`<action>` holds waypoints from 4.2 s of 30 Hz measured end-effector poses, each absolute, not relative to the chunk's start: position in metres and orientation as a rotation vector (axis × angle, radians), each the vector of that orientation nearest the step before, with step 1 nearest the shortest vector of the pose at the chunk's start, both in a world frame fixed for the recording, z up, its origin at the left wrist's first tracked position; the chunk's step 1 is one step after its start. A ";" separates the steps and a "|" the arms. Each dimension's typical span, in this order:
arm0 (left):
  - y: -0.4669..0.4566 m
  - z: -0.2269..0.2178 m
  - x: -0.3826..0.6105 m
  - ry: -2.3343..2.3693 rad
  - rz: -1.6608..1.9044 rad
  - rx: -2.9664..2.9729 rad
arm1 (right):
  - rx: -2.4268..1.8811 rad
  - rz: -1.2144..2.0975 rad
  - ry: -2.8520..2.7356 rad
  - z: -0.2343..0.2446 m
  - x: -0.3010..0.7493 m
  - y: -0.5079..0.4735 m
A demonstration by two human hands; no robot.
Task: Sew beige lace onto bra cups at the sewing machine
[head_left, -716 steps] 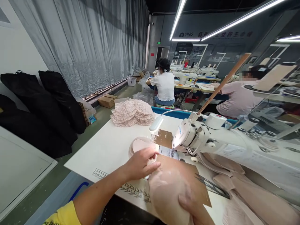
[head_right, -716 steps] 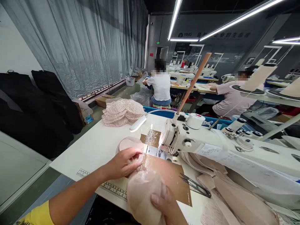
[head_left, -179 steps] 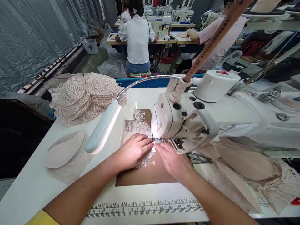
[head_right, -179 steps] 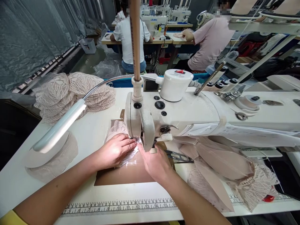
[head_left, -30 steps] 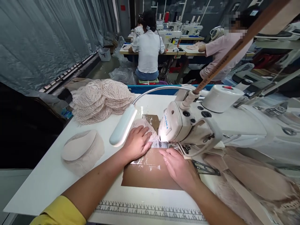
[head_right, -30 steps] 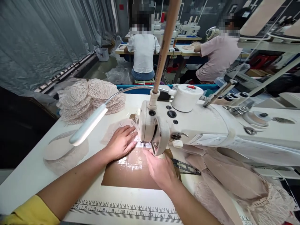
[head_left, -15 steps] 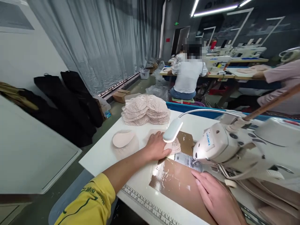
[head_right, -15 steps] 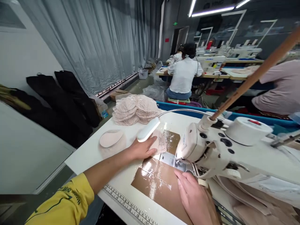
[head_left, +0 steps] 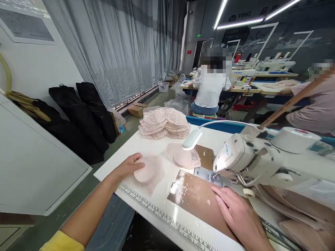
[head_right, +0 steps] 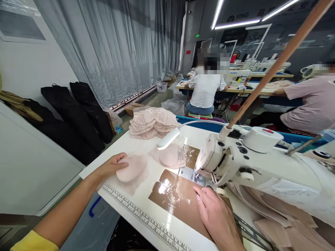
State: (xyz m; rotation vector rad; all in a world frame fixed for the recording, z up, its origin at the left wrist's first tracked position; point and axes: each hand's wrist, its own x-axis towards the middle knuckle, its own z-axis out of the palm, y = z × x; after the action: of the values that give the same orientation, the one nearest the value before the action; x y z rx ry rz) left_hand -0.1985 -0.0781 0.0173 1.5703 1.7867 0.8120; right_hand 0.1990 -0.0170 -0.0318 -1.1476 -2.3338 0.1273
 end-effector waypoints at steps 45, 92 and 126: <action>-0.013 0.006 -0.005 0.971 0.335 2.785 | -1.411 0.155 -2.406 -0.013 0.191 -0.036; 0.015 0.001 -0.017 0.749 0.390 2.815 | -1.334 0.101 -2.327 -0.013 0.194 -0.026; 0.015 0.002 -0.006 0.881 0.659 2.370 | -1.538 0.165 -2.281 -0.016 0.189 -0.026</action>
State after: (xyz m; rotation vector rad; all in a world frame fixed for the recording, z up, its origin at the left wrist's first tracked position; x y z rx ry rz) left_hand -0.0062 0.0152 0.0017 2.3705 0.8805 0.6585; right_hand 0.1892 -0.0257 -0.0159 -1.5379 -2.2805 0.1645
